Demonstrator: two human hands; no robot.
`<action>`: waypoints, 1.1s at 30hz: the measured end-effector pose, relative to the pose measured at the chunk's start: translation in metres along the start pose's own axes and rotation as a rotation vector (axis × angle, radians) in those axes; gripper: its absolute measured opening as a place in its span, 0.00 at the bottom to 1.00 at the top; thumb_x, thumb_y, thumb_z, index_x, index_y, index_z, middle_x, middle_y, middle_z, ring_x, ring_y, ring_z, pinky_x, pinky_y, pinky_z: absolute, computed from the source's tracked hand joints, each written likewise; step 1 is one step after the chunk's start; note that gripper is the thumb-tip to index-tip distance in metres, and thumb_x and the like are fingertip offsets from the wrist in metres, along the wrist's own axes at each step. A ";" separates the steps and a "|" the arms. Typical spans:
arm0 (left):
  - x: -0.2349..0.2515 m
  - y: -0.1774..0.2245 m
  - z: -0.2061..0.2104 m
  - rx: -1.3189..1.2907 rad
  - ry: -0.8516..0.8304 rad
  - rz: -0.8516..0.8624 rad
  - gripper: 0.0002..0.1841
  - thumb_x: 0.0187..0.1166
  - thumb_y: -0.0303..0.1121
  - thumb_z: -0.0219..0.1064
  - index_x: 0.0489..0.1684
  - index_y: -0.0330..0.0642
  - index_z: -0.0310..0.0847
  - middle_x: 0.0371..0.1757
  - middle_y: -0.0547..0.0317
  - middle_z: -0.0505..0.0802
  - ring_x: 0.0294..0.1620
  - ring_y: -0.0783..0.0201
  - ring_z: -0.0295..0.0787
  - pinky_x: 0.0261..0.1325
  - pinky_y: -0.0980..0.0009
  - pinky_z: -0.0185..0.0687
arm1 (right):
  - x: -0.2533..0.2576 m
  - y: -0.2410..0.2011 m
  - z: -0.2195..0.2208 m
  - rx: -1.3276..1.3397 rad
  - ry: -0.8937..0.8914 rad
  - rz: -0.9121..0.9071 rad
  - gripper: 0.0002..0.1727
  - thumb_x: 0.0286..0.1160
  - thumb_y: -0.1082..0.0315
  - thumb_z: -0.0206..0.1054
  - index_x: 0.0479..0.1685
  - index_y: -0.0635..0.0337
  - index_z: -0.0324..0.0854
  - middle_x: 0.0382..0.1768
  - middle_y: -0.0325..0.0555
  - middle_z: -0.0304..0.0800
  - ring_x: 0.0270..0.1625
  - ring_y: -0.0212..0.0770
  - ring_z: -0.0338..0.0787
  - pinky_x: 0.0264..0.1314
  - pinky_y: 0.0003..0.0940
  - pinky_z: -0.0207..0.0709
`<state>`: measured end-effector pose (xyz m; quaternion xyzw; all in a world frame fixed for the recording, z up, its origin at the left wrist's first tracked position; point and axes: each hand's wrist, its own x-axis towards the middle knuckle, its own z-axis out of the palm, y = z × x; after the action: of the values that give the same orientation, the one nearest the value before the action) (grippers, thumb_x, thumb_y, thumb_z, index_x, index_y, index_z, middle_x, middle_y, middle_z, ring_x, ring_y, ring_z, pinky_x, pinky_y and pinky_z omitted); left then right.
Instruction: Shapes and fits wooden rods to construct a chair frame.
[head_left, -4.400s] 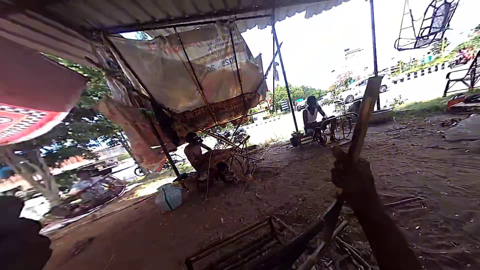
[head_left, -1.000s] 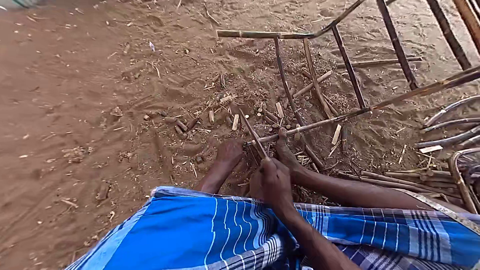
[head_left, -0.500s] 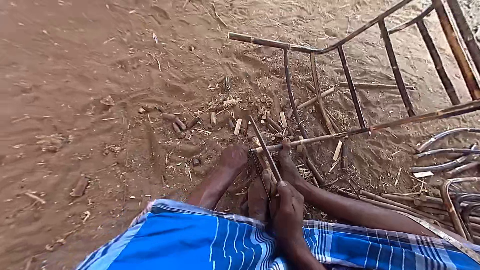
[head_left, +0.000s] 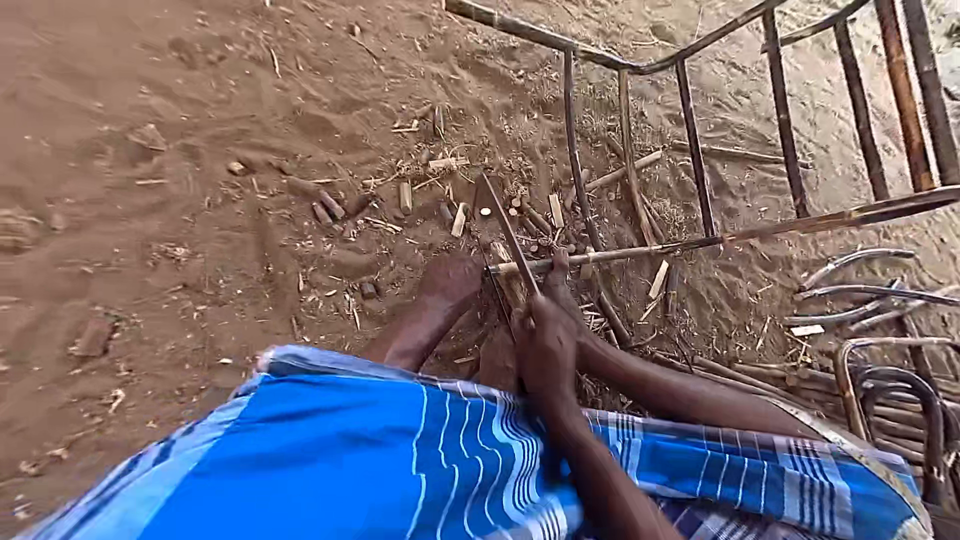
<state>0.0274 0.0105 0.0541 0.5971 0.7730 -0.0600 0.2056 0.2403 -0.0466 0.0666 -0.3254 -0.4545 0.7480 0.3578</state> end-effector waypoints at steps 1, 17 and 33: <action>-0.001 0.002 -0.006 0.018 -0.013 0.002 0.12 0.86 0.32 0.59 0.48 0.37 0.88 0.52 0.35 0.91 0.56 0.34 0.91 0.53 0.36 0.86 | -0.019 -0.022 0.031 -0.270 0.271 0.056 0.29 0.93 0.46 0.40 0.29 0.51 0.78 0.10 0.40 0.64 0.09 0.38 0.65 0.11 0.36 0.63; 0.010 -0.011 -0.001 -0.079 0.004 0.049 0.14 0.88 0.37 0.59 0.47 0.39 0.89 0.49 0.35 0.92 0.55 0.32 0.91 0.53 0.31 0.84 | 0.078 0.031 -0.011 -0.310 0.142 -0.300 0.27 0.92 0.45 0.47 0.33 0.54 0.81 0.17 0.35 0.73 0.18 0.31 0.73 0.19 0.34 0.71; 0.009 -0.013 -0.013 -0.178 -0.060 -0.034 0.12 0.86 0.35 0.61 0.50 0.38 0.89 0.53 0.38 0.92 0.57 0.37 0.91 0.56 0.35 0.85 | 0.016 -0.037 0.058 -0.474 0.431 -0.013 0.25 0.86 0.52 0.48 0.22 0.54 0.78 0.11 0.33 0.68 0.12 0.31 0.68 0.15 0.32 0.66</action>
<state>0.0101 0.0197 0.0603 0.5611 0.7789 -0.0125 0.2798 0.1935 -0.0468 0.1195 -0.5478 -0.5320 0.5328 0.3647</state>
